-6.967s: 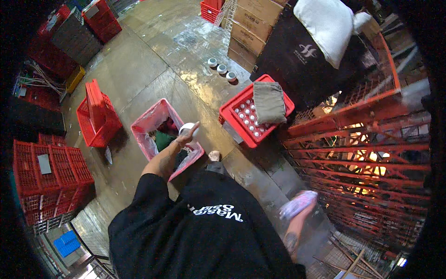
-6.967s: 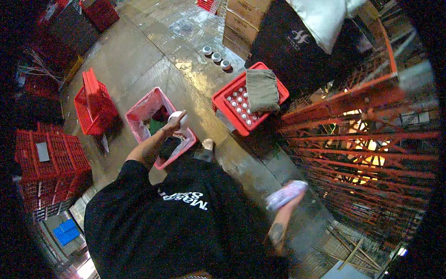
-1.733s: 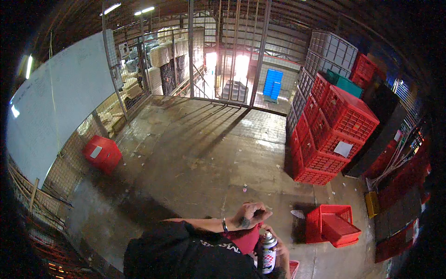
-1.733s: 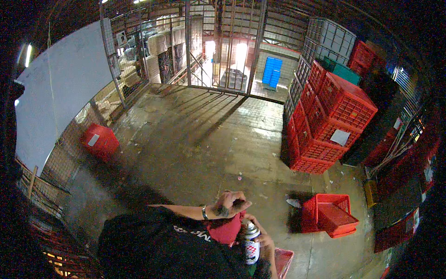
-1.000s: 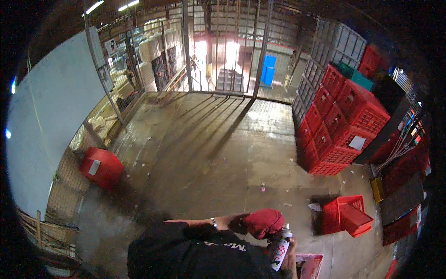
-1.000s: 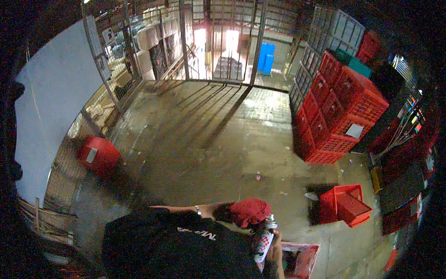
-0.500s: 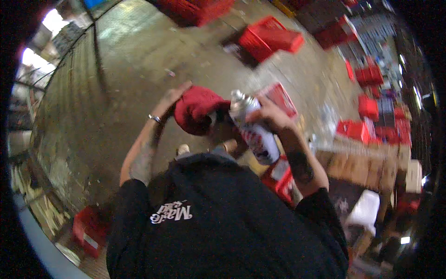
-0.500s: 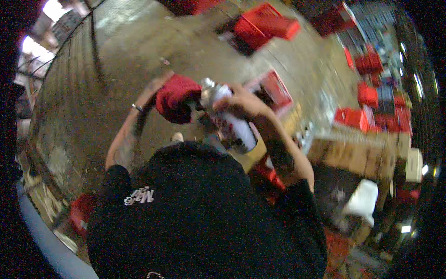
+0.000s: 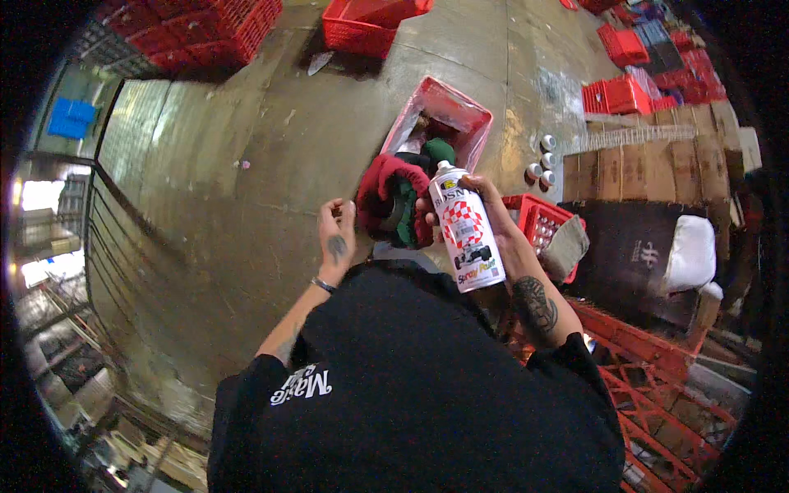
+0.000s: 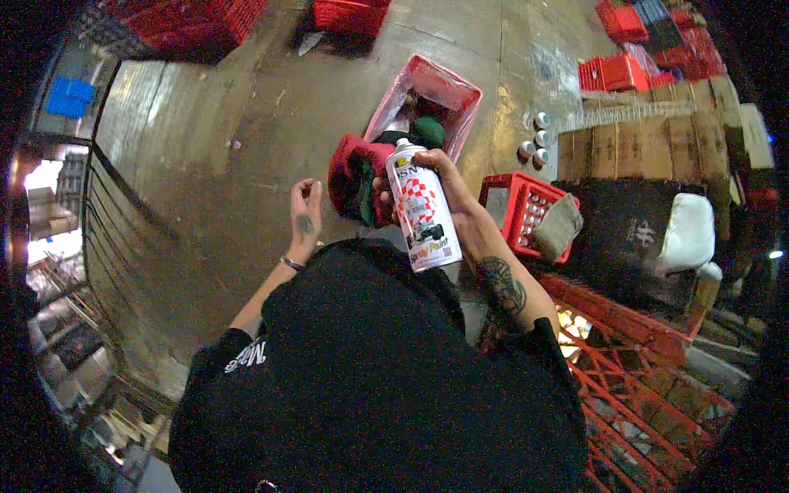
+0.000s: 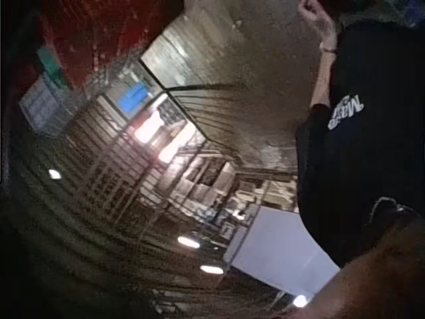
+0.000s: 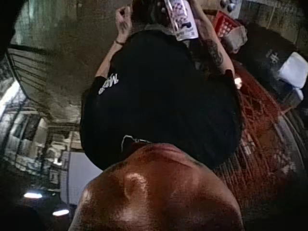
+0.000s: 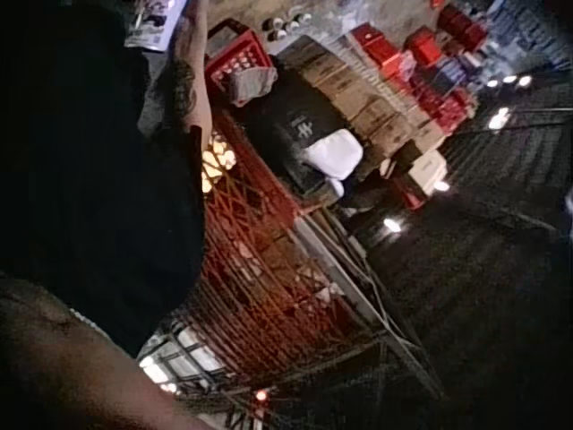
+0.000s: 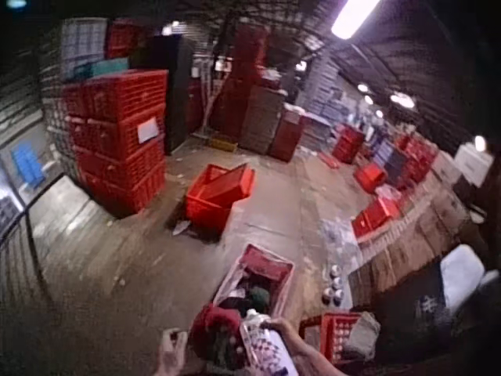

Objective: The person repeatedly picks up white ceramic bowls, sprays them with a white aerosol can, and places them on the floor. They also handle cloths and a red crate while moving around the workspace.

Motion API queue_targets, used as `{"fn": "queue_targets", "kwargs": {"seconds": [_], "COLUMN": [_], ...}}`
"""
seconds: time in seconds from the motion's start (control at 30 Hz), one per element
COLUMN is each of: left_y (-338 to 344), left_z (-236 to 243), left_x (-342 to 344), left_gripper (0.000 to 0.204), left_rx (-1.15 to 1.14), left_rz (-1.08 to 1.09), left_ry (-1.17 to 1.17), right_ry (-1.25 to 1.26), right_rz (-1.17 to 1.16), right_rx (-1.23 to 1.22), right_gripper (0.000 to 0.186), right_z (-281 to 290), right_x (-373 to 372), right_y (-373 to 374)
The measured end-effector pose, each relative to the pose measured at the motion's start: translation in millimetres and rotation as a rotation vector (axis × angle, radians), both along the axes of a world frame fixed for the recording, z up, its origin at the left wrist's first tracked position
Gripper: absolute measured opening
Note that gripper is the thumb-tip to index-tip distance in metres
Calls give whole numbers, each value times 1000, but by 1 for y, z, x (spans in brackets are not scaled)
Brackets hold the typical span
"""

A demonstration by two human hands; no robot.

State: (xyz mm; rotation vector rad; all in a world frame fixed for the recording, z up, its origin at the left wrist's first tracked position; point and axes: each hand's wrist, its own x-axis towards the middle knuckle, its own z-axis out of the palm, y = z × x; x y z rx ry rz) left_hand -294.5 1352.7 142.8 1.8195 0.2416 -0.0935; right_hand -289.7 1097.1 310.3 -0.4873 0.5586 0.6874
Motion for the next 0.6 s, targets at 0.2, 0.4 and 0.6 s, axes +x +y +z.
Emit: {"fn": "queue_targets", "kwargs": {"seconds": [0.2,0.4,0.6], "left_y": [-52,-108,-109], "left_z": [15,45,-10], "left_x": [52,161,190], "left_gripper": [40,43,43], "left_rx": [350,324,326], "left_rz": [-498,-797,-1321], "left_ry": [-600,-656,-713], "right_ry": [-109,-197,-155], "right_rz": [-189,-265,-473], "right_rx": [162,152,104], "right_gripper": [60,63,71], "right_z": [-24,-21,-28], "right_x": [17,30,4], "right_y": [-43,-84,-53]}}
